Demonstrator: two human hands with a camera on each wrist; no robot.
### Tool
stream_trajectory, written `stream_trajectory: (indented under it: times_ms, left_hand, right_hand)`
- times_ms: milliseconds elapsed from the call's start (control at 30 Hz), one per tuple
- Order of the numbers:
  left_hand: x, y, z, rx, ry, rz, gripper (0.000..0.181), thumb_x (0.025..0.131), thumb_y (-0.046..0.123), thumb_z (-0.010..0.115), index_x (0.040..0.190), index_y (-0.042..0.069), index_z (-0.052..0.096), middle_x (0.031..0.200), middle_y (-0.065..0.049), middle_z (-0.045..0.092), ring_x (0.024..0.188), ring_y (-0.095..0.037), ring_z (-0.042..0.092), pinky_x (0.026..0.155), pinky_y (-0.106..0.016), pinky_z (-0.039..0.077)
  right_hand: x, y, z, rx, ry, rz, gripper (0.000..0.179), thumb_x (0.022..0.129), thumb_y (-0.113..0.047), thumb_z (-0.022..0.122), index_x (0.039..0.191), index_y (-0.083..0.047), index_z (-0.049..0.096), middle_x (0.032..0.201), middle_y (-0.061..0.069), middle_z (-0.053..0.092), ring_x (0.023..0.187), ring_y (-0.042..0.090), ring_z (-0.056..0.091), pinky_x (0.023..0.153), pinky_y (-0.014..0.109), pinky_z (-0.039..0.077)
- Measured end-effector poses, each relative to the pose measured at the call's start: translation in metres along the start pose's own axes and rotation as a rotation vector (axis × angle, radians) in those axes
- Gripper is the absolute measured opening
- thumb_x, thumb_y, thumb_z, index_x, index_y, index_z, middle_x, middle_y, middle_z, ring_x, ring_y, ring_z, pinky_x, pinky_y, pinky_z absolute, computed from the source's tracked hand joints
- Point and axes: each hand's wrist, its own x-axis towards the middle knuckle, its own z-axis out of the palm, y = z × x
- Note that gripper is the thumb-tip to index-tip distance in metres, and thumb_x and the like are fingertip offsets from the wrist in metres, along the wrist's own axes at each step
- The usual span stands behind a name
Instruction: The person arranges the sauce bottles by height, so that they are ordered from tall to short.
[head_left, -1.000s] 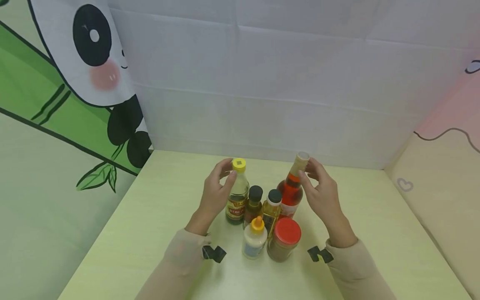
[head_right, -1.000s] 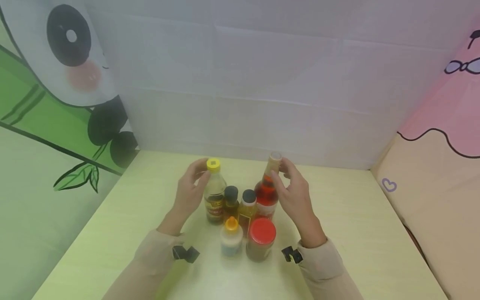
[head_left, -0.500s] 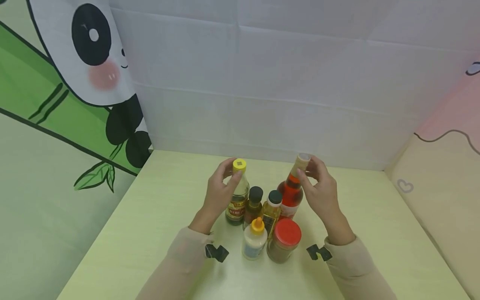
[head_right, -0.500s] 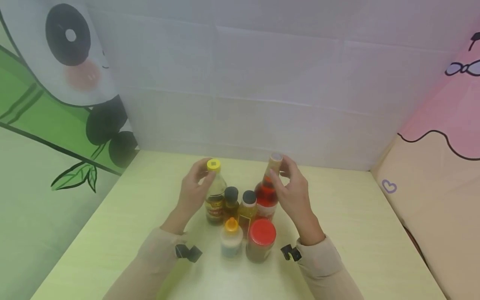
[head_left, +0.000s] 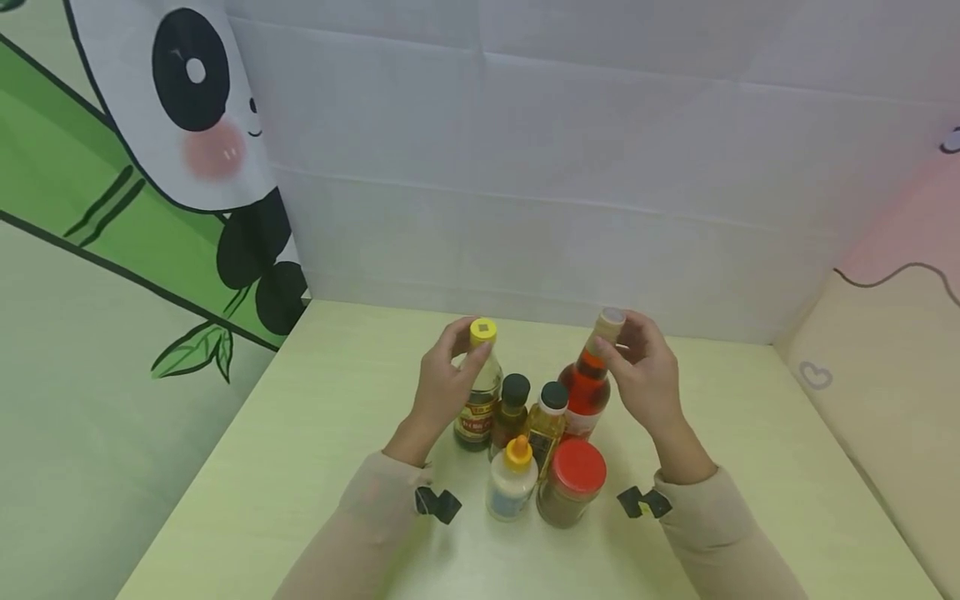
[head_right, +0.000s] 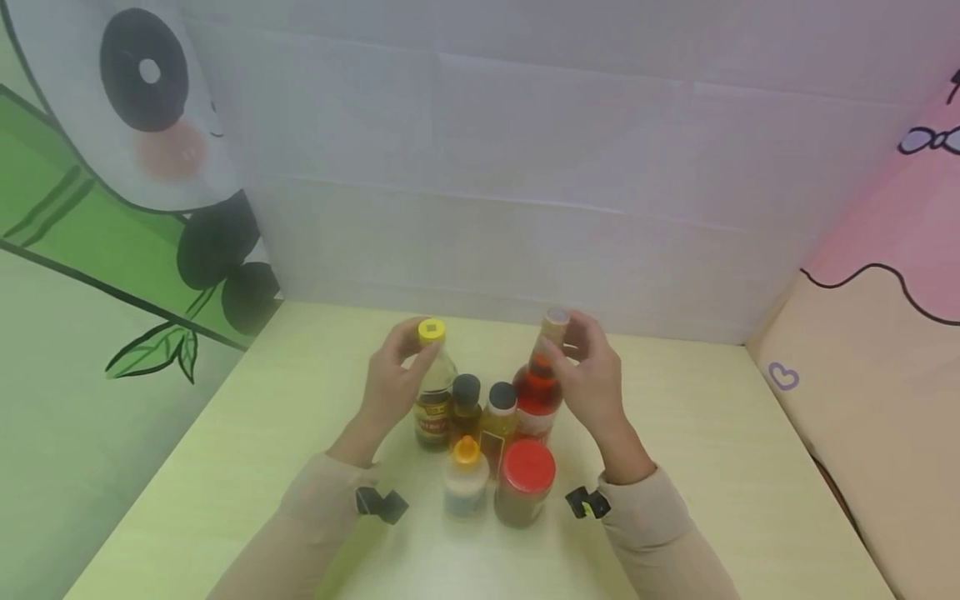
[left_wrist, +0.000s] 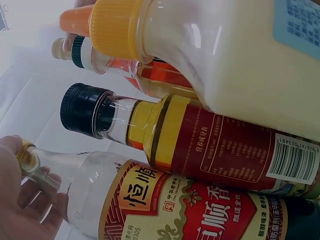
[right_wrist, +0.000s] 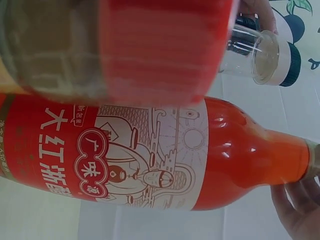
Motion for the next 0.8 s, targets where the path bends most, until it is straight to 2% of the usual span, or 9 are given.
stream_trajectory:
  times_ms: [300, 333, 500, 567, 800]
  left_hand:
    - [-0.001, -0.003, 0.000, -0.014, 0.000, -0.010, 0.035, 0.097, 0.015, 0.062, 0.128, 0.001, 0.054, 0.113, -0.014, 0.065, 0.100, -0.029, 0.064, 0.089, -0.045, 0.051]
    - [-0.001, 0.003, 0.000, -0.017, 0.000, -0.020, 0.035, 0.097, 0.013, 0.061, 0.128, 0.000, 0.054, 0.113, -0.015, 0.065, 0.100, -0.031, 0.063, 0.089, -0.046, 0.050]
    - [-0.001, 0.006, 0.000, -0.012, -0.009, -0.029, 0.036, 0.097, 0.014, 0.061, 0.129, 0.000, 0.053, 0.113, -0.016, 0.065, 0.101, -0.031, 0.063, 0.091, -0.044, 0.050]
    - [0.000, 0.001, 0.000, -0.006, -0.017, -0.020, 0.037, 0.097, 0.018, 0.061, 0.129, 0.002, 0.054, 0.113, -0.014, 0.065, 0.101, -0.029, 0.064, 0.090, -0.042, 0.051]
    - [0.001, 0.004, 0.000, 0.020, -0.028, -0.030, 0.038, 0.097, 0.021, 0.058, 0.129, 0.001, 0.053, 0.113, -0.014, 0.065, 0.102, -0.029, 0.064, 0.091, -0.041, 0.051]
  right_hand:
    - [0.004, -0.001, -0.001, 0.066, -0.015, 0.006, 0.039, 0.088, 0.007, 0.068, 0.123, 0.012, 0.051, 0.111, 0.020, 0.061, 0.095, 0.005, 0.059, 0.085, 0.019, 0.049]
    - [0.004, -0.001, -0.001, 0.073, -0.019, 0.003, 0.039, 0.088, 0.008, 0.068, 0.123, 0.012, 0.051, 0.110, 0.019, 0.061, 0.095, 0.005, 0.060, 0.085, 0.019, 0.049]
    - [0.009, 0.000, -0.001, 0.091, -0.031, 0.006, 0.039, 0.087, 0.009, 0.068, 0.122, 0.013, 0.051, 0.109, 0.013, 0.060, 0.094, 0.005, 0.060, 0.084, 0.019, 0.050]
    - [0.011, 0.001, -0.001, 0.088, -0.032, 0.006, 0.039, 0.087, 0.008, 0.068, 0.122, 0.013, 0.052, 0.109, 0.014, 0.061, 0.094, 0.005, 0.060, 0.084, 0.019, 0.050]
    - [0.019, 0.003, 0.002, 0.085, -0.067, 0.025, 0.040, 0.088, 0.005, 0.068, 0.124, 0.012, 0.051, 0.113, 0.022, 0.060, 0.096, 0.005, 0.060, 0.085, 0.020, 0.050]
